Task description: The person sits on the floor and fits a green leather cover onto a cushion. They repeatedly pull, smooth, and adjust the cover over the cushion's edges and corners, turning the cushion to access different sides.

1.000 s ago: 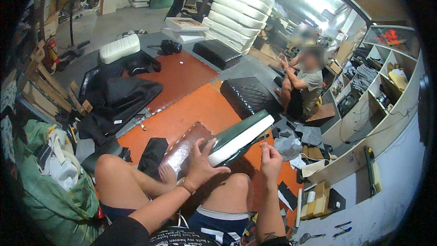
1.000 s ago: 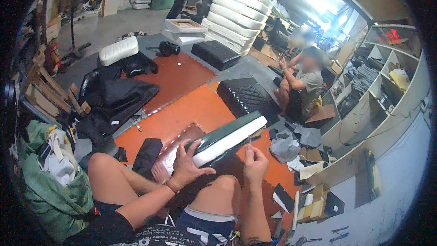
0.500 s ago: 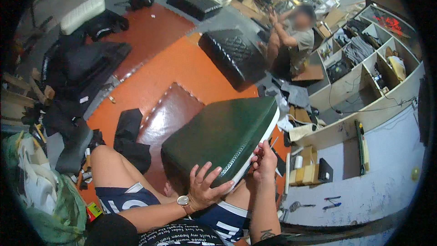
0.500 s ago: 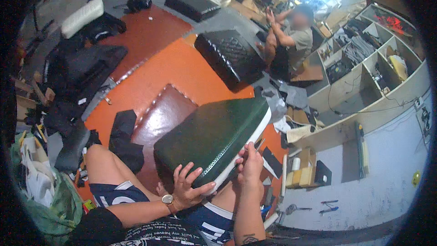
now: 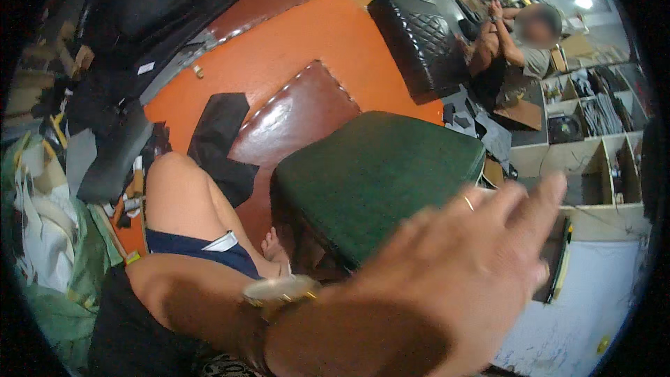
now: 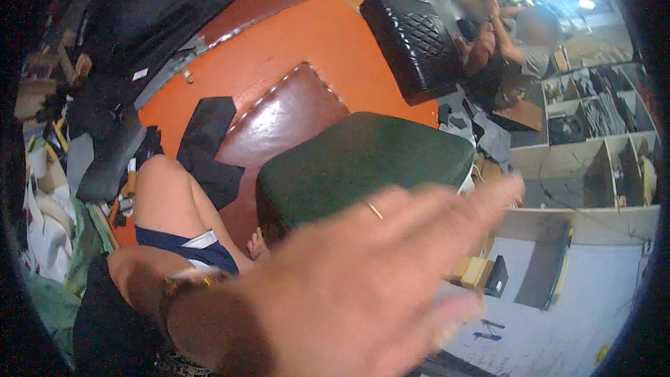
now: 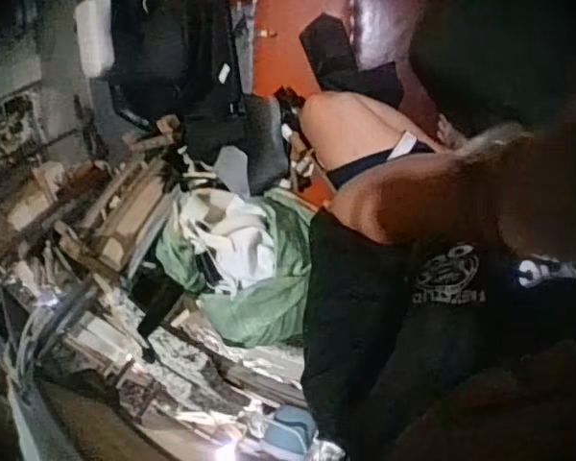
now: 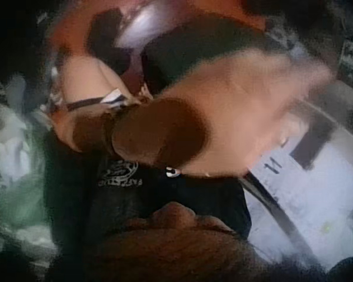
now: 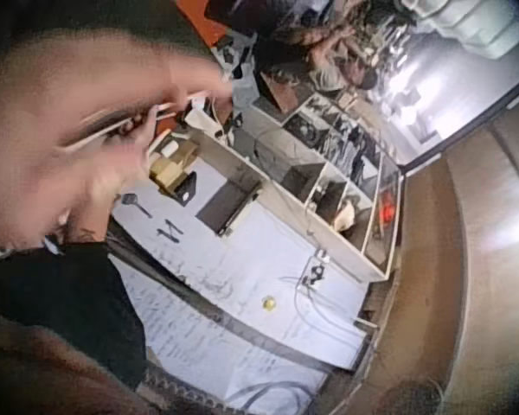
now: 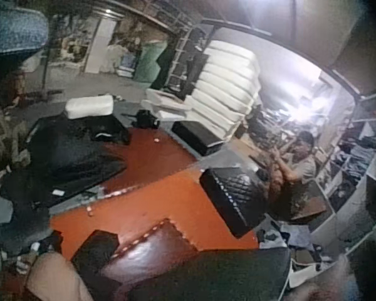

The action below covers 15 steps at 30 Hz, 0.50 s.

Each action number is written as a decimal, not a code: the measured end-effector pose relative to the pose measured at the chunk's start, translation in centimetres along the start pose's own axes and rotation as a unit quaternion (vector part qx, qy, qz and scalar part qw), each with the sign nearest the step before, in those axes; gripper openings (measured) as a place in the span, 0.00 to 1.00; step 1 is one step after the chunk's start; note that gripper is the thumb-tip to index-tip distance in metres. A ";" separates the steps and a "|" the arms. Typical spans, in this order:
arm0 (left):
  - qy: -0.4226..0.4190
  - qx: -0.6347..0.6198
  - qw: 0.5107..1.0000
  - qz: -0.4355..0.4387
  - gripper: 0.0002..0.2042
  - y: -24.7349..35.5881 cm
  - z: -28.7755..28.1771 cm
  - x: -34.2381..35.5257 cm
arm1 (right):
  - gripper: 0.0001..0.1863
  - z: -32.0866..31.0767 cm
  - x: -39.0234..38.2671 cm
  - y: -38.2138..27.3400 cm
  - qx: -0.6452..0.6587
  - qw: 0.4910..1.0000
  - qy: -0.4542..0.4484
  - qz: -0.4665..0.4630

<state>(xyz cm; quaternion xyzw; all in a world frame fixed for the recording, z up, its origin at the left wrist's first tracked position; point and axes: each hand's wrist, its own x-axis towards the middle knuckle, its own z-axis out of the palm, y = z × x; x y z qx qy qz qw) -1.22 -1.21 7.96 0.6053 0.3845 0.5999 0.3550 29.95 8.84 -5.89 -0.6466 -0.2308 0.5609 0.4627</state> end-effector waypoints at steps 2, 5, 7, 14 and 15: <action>-0.033 0.000 0.999 0.010 0.28 0.9 0.0 -0.3 | 0.11 -0.2 -0.2 -0.7 -0.041 0.999 -0.006 -0.005; -0.090 -0.066 0.994 -0.009 0.26 1.1 -0.8 -2.4 | 0.10 -0.9 -1.1 -1.8 -0.088 0.996 -0.016 -0.010; -0.111 -0.146 0.982 -0.055 0.25 1.0 -2.0 -4.1 | 0.12 -1.4 -1.5 -2.3 -0.011 1.000 -0.017 -0.014; 0.076 -0.038 0.968 -0.238 0.23 -9.7 -5.1 -9.8 | 0.15 -2.0 -1.3 -2.1 0.204 0.962 -0.166 0.070; 0.009 0.062 0.962 -0.266 0.24 -11.6 -4.8 -11.2 | 0.15 -1.9 -1.3 -1.9 0.218 0.962 -0.148 0.080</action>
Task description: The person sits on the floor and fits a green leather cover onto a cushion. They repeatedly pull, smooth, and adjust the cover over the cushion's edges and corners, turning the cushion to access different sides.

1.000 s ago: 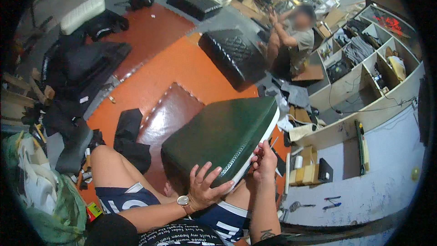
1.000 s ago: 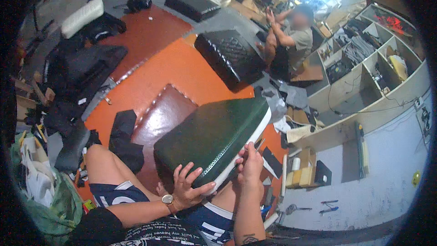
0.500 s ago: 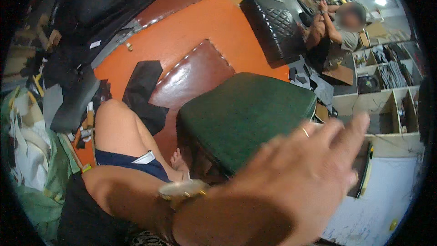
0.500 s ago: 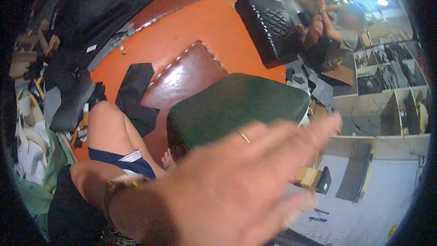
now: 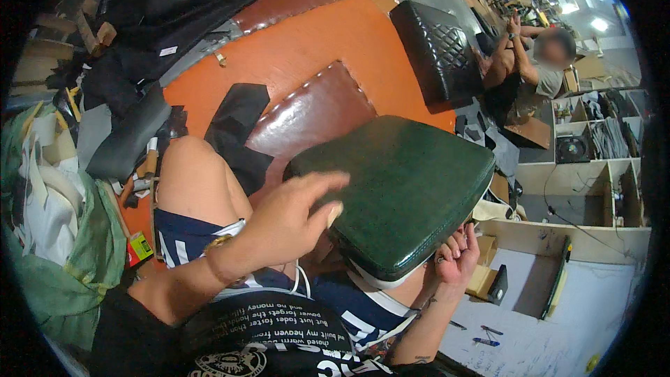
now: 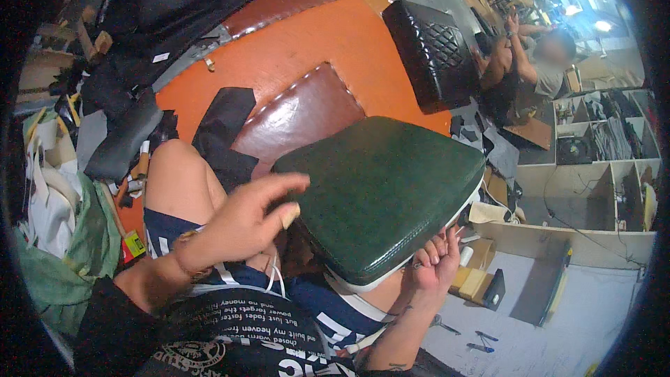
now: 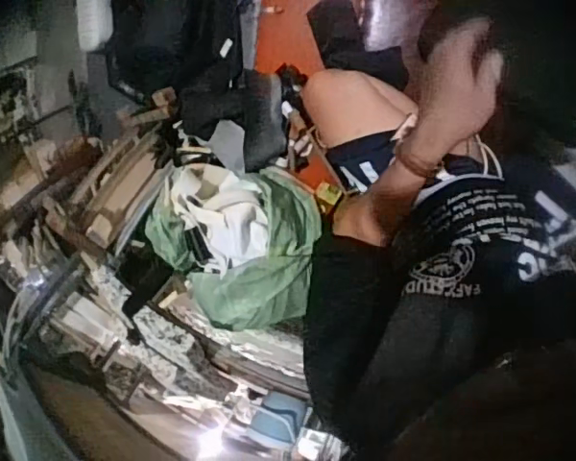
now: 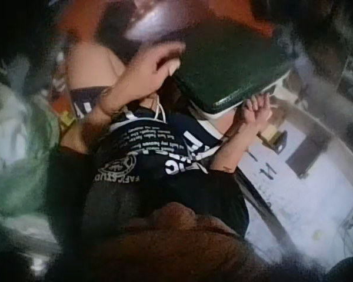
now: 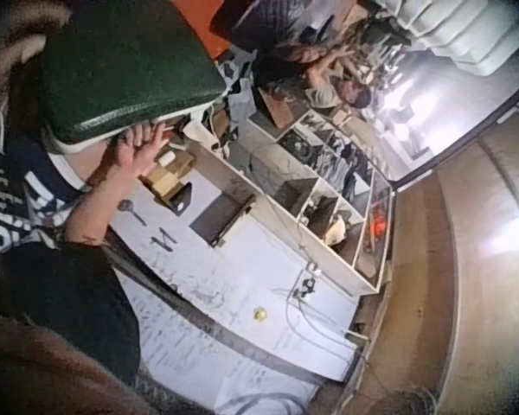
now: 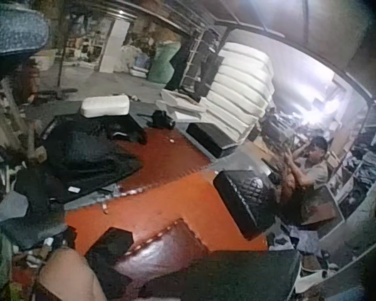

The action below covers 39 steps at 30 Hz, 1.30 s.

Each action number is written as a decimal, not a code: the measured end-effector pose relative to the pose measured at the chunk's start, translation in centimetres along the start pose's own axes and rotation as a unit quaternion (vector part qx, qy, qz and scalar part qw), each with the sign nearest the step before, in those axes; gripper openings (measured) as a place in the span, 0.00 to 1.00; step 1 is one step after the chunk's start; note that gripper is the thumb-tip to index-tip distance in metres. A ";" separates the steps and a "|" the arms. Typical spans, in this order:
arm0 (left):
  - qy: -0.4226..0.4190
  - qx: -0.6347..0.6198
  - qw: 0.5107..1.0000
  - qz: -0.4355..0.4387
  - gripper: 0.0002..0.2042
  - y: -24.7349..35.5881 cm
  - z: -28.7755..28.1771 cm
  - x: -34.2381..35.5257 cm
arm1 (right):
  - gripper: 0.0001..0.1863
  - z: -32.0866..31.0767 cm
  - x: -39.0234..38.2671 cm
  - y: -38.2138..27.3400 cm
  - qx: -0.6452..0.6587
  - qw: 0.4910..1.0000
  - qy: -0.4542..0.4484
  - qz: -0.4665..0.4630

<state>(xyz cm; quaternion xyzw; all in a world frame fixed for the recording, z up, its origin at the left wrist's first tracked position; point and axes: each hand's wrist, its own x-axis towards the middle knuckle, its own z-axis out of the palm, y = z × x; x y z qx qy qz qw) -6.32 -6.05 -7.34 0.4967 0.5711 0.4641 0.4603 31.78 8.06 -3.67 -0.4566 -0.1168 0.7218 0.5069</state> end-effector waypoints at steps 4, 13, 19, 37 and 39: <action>-0.086 0.082 0.991 0.055 0.30 -4.8 5.3 -2.9 | 0.13 1.1 0.0 0.7 -0.006 1.000 0.004 0.001; -0.011 0.015 1.000 0.003 0.38 -4.9 9.1 -4.4 | 0.15 6.3 -0.8 2.3 -0.227 0.966 0.115 -0.036; 0.051 0.071 0.992 -0.092 0.23 -1.7 0.3 -1.4 | 0.10 9.6 -3.6 11.1 -0.313 0.938 -0.071 -0.129; 0.326 0.222 0.909 0.137 0.20 1.5 0.9 -2.8 | 0.19 14.5 2.4 0.2 -0.372 0.827 -0.173 -0.384; 0.305 0.248 0.911 0.119 0.19 0.5 0.0 -2.0 | 0.20 14.7 4.9 2.0 -0.457 0.823 -0.137 -0.309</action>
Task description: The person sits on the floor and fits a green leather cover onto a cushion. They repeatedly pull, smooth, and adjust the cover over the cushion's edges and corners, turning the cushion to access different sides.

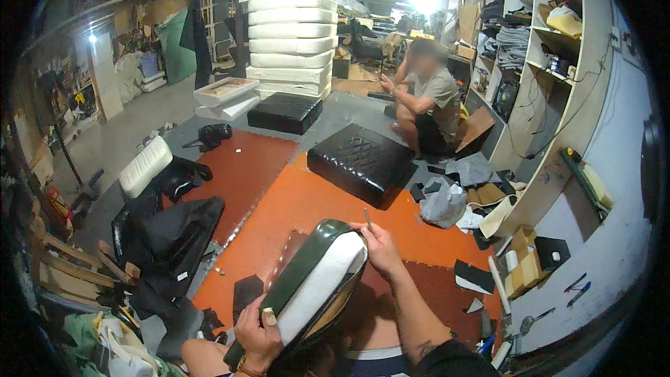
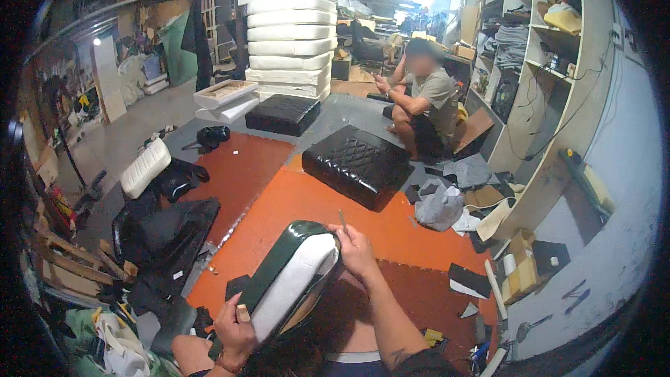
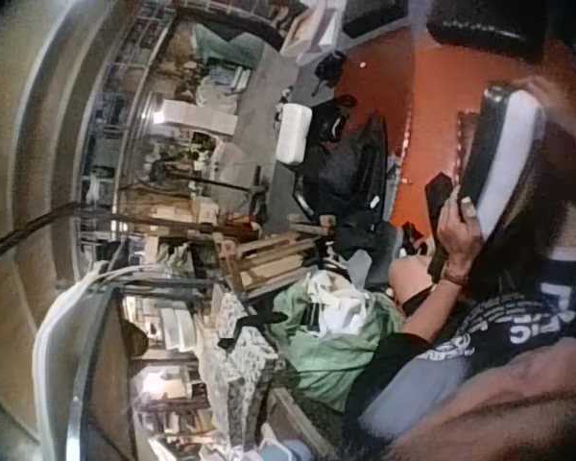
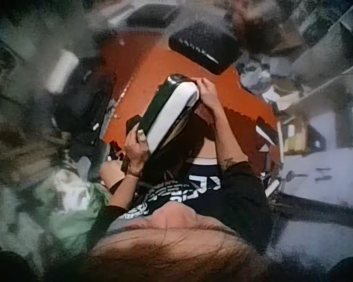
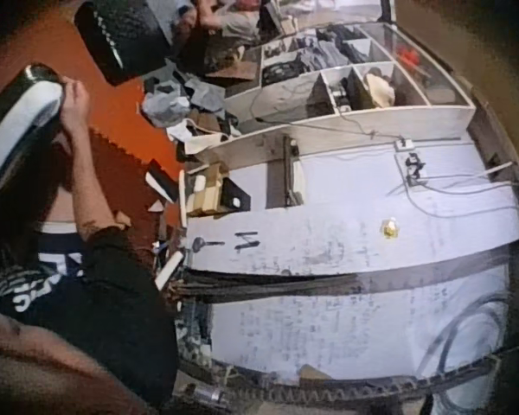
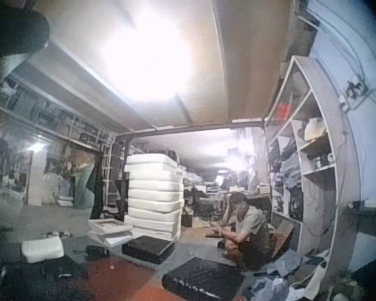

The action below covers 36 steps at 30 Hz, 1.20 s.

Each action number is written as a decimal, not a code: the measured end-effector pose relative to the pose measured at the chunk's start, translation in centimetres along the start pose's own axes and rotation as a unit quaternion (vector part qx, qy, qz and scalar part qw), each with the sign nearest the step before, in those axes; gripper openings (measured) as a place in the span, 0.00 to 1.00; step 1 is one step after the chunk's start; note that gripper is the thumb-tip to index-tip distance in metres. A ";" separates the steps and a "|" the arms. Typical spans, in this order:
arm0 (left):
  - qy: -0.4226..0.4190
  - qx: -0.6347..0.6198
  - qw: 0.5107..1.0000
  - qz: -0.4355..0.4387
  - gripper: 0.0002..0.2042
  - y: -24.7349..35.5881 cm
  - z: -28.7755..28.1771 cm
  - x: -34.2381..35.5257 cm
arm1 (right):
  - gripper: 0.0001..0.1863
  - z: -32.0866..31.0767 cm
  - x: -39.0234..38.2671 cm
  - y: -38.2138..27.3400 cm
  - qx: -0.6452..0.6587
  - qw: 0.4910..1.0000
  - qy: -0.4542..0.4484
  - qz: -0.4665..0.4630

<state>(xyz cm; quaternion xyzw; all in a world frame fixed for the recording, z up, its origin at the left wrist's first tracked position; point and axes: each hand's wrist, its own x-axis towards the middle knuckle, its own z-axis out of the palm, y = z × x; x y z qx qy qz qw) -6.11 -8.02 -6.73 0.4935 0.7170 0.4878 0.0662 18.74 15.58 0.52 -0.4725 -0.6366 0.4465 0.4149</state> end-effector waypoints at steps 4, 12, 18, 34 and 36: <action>-0.013 0.034 0.994 0.100 0.16 -4.9 -3.4 4.5 | 0.20 1.6 -4.6 0.3 -0.016 0.996 0.020 -0.086; -0.051 -0.353 0.918 -0.173 0.33 -8.8 -15.6 9.1 | 0.17 5.4 -12.0 -3.9 0.098 0.967 -0.227 -0.065; -0.044 -0.408 0.892 -0.189 0.35 -5.7 -17.3 5.2 | 0.15 6.6 -13.1 -2.7 0.156 0.949 -0.269 0.058; -0.061 -0.371 0.918 -0.122 0.32 -6.1 -16.7 3.9 | 0.12 7.3 -13.9 -3.3 0.065 0.979 -0.187 -0.055; -0.065 -0.362 0.923 -0.116 0.32 -5.5 -16.7 3.8 | 0.13 8.1 -13.8 -4.5 0.021 0.970 -0.214 -0.116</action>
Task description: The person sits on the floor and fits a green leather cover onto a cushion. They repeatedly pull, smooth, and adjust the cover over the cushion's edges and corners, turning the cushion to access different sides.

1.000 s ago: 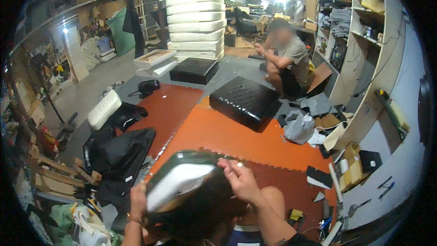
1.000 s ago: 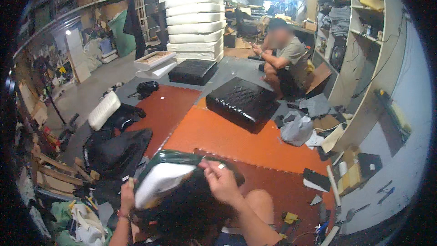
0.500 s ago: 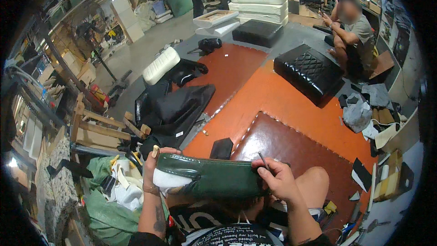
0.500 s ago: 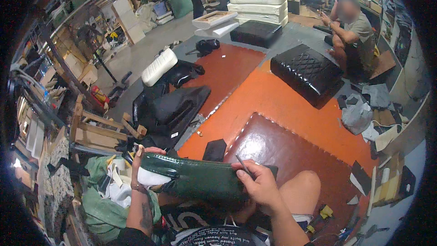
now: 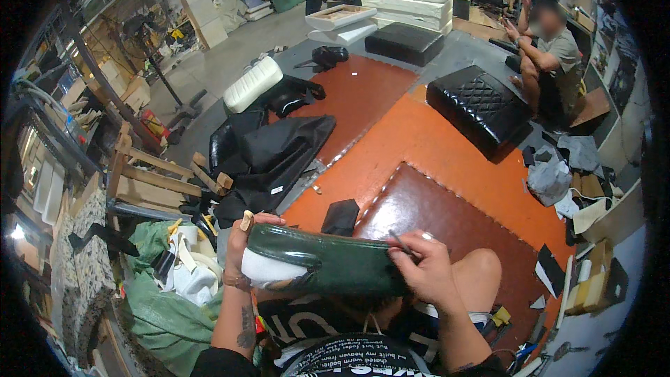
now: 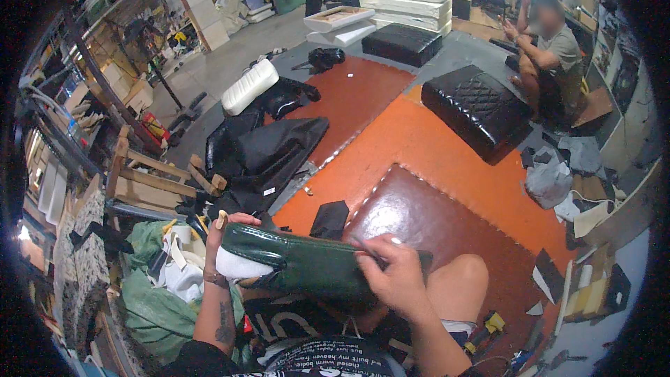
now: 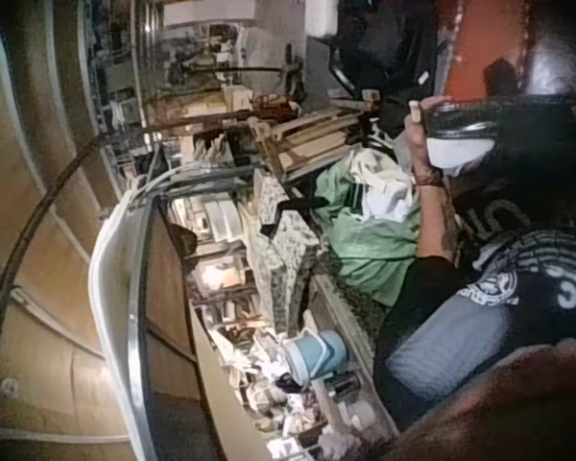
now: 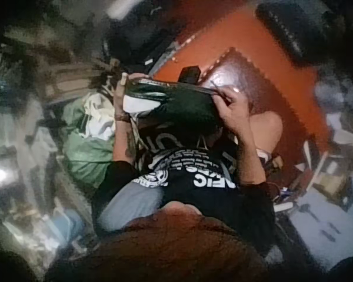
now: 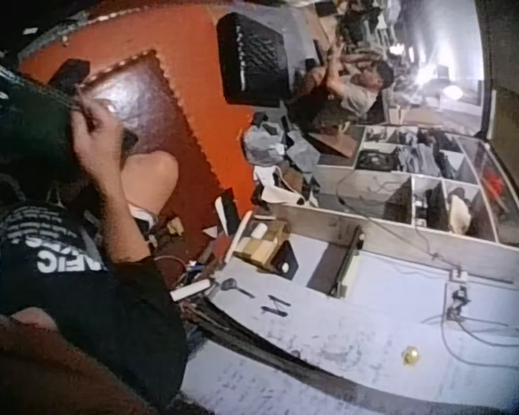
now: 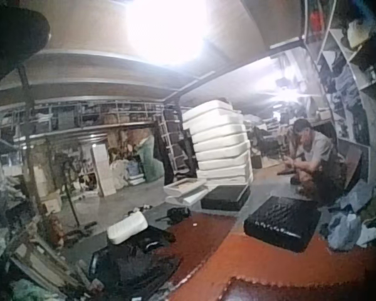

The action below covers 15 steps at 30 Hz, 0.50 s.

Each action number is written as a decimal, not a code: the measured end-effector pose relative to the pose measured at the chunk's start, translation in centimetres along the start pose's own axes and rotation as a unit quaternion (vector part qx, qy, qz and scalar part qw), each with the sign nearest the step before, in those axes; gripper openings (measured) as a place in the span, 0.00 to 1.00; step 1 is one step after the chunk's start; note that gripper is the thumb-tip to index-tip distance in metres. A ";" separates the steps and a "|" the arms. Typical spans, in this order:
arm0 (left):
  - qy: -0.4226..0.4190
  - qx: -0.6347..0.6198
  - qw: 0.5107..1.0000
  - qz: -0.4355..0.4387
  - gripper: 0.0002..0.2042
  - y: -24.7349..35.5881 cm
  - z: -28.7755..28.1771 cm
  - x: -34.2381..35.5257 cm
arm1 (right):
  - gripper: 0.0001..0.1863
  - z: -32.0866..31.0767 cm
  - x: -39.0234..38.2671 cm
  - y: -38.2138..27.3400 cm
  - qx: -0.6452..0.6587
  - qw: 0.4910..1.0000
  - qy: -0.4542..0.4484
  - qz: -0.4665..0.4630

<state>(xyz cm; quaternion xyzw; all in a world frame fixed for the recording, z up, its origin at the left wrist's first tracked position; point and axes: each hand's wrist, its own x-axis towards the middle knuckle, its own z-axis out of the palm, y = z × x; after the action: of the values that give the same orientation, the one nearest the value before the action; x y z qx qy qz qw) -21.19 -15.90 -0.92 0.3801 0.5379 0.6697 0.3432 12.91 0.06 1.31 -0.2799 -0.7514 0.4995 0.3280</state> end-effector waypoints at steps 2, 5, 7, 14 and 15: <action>-0.003 0.015 1.000 -0.007 0.31 1.0 0.5 -0.1 | 0.13 1.0 0.6 -1.4 -0.044 0.999 -0.007 -0.014; -0.038 0.010 0.997 -0.064 0.31 4.0 0.9 0.2 | 0.10 2.3 1.2 -2.7 -0.092 0.995 0.012 -0.048; -0.085 0.132 0.985 -0.073 0.34 6.4 0.9 1.1 | 0.10 1.9 1.3 -2.5 -0.081 0.995 0.000 -0.057; -0.148 0.368 0.916 -0.062 0.15 9.2 3.4 3.8 | 0.14 -13.1 -5.2 8.7 -0.204 0.949 0.214 0.105; -0.150 0.379 0.911 -0.058 0.14 9.1 3.5 4.0 | 0.14 -15.9 -8.0 11.3 -0.193 0.928 0.247 0.202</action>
<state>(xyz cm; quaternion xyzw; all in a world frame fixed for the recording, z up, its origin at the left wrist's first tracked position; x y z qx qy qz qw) -20.51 -12.55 9.06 0.5458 0.7147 0.3289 0.2884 31.30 6.99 -6.36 -0.5982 -0.6561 0.3155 0.3348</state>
